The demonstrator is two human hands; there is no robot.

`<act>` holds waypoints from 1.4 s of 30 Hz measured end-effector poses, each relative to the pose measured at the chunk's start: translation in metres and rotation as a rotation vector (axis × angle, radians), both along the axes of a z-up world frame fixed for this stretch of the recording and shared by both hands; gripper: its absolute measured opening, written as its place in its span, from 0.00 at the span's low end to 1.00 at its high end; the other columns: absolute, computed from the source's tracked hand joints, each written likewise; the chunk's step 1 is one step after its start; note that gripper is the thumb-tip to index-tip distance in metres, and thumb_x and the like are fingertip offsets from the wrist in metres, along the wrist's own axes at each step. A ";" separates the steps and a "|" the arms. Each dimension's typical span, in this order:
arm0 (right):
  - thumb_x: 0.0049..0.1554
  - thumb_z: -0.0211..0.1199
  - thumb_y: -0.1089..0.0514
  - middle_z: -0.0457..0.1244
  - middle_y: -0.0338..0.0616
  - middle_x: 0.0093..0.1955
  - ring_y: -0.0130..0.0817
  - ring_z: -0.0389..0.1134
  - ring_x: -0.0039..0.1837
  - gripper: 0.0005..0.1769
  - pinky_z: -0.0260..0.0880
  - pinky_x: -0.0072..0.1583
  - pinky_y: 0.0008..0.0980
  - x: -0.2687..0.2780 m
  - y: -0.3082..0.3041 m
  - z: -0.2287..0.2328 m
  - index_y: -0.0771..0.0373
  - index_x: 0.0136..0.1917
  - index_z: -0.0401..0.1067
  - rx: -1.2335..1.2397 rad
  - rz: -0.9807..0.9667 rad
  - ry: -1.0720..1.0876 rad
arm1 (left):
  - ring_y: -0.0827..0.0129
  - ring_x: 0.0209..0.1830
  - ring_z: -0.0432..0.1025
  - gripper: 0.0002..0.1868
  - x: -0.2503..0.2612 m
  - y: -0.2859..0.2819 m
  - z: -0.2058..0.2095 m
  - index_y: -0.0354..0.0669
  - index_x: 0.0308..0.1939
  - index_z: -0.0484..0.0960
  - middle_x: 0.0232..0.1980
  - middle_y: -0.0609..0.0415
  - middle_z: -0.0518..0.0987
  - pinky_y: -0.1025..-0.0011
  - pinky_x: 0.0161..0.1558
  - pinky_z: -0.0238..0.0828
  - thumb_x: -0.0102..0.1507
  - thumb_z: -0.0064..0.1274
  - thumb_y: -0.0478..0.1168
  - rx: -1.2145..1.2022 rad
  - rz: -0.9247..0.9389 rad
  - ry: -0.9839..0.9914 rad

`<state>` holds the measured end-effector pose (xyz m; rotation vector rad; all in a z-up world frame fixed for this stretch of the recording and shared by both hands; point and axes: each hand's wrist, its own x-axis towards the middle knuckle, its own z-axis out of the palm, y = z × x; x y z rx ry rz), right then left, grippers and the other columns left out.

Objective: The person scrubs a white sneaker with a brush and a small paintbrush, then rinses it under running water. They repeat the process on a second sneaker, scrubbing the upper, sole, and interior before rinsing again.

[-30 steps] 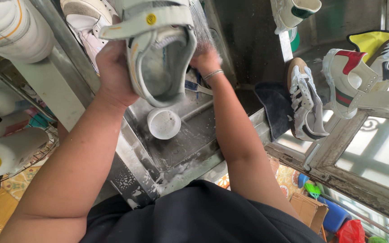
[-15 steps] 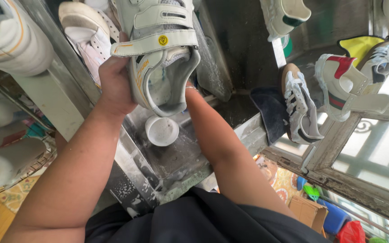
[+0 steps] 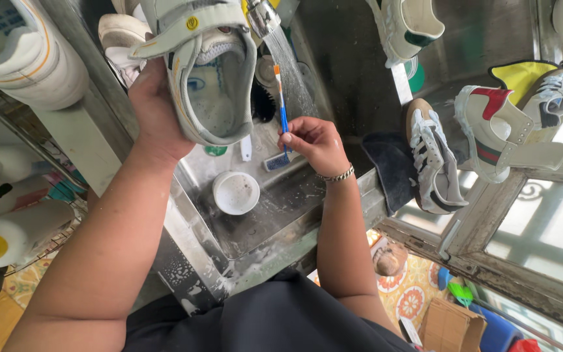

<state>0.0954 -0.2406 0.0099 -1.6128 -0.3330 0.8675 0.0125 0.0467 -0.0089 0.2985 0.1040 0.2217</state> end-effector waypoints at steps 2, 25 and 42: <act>0.63 0.65 0.67 0.70 0.42 0.46 0.27 0.71 0.48 0.05 0.72 0.53 0.26 0.002 0.001 0.006 0.72 0.52 0.74 0.065 -0.005 -0.025 | 0.61 0.71 0.71 0.25 0.001 0.000 0.000 0.39 0.70 0.71 0.69 0.50 0.76 0.61 0.76 0.67 0.77 0.36 0.51 0.003 0.013 0.010; 0.69 0.63 0.66 0.70 0.62 0.59 0.42 0.76 0.57 0.12 0.82 0.58 0.36 -0.016 0.030 0.031 0.77 0.63 0.72 0.166 -0.399 -0.777 | 0.63 0.70 0.69 0.28 0.005 0.000 0.003 0.42 0.75 0.64 0.71 0.49 0.72 0.62 0.74 0.65 0.74 0.35 0.52 0.132 0.008 0.041; 0.69 0.60 0.69 0.67 0.57 0.49 0.31 0.68 0.43 0.04 0.70 0.44 0.26 -0.057 0.079 0.038 0.72 0.56 0.68 0.294 -0.341 -0.752 | 0.73 0.60 0.72 0.26 0.007 -0.010 0.008 0.35 0.67 0.73 0.60 0.52 0.79 0.71 0.64 0.70 0.75 0.48 0.53 0.429 0.026 -0.002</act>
